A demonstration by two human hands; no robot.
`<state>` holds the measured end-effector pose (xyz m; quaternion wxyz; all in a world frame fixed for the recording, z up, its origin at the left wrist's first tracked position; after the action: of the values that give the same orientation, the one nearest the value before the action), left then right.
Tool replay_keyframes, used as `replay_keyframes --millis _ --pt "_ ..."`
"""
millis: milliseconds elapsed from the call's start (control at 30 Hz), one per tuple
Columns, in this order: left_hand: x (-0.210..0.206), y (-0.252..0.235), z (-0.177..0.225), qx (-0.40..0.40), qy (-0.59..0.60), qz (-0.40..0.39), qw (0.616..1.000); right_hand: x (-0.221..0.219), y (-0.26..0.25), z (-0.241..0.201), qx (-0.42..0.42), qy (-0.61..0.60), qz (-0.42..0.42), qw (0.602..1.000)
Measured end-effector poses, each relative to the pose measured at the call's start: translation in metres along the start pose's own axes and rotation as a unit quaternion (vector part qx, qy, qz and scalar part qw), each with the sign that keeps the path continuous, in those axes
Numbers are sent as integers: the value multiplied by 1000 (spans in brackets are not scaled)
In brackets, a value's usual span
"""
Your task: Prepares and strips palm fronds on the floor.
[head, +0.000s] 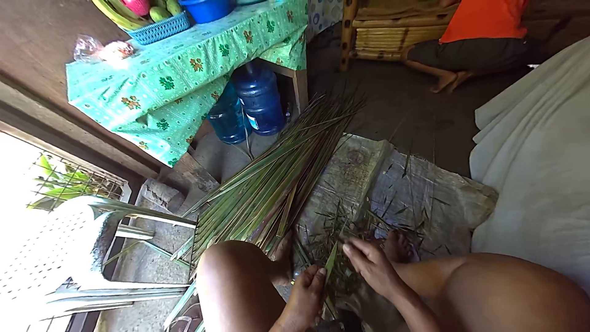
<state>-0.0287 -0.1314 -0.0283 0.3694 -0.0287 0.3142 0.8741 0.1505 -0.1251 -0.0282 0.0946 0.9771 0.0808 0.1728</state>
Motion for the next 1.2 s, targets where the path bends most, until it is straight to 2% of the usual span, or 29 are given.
replay_keyframes --millis 100,167,233,333,433,500,567,667,733,900,1000,1100,1200 --pt "8 -5 4 -4 17 28 999 -25 14 -19 87 85 -77 990" --pt "9 -7 7 -8 17 39 999 -36 19 -24 141 157 -76 974" --pt "8 -7 9 -19 19 42 999 -35 17 -24 148 204 -37 967" --pt "6 -6 6 -18 34 34 999 -20 8 -15 90 241 26 966" --pt "3 -4 4 -5 46 18 999 0 1 -4 28 225 78 971" --pt "1 -3 2 -4 49 12 999 10 0 0 18 207 105 973" --pt "2 -3 1 -7 53 10 999 7 2 -4 47 181 75 979" --pt "4 -5 3 -8 61 16 998 -18 11 -14 107 126 -37 986" --pt "4 -4 6 -11 60 19 998 -29 12 -14 117 144 -52 981" --pt "1 1 3 -17 64 8 998 -13 5 -11 81 255 54 962" --pt "-5 5 0 -4 64 -9 998 10 -1 1 41 226 114 967" --pt "-4 8 -2 2 74 -10 997 17 -1 1 51 176 75 980" --pt "-2 3 2 15 93 -21 995 -9 7 -9 111 110 -15 988"
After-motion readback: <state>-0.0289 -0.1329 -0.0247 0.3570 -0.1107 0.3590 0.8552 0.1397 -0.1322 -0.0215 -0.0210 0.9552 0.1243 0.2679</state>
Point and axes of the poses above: each hand's wrist, its own y-axis away from the middle knuckle, its own x-axis out of the back of the hand, z = x × y, the point moved 6 cm from there along -y, towards the middle knuckle, and after that the axes turned 13 degrees about -z, right-handed, at the moved point
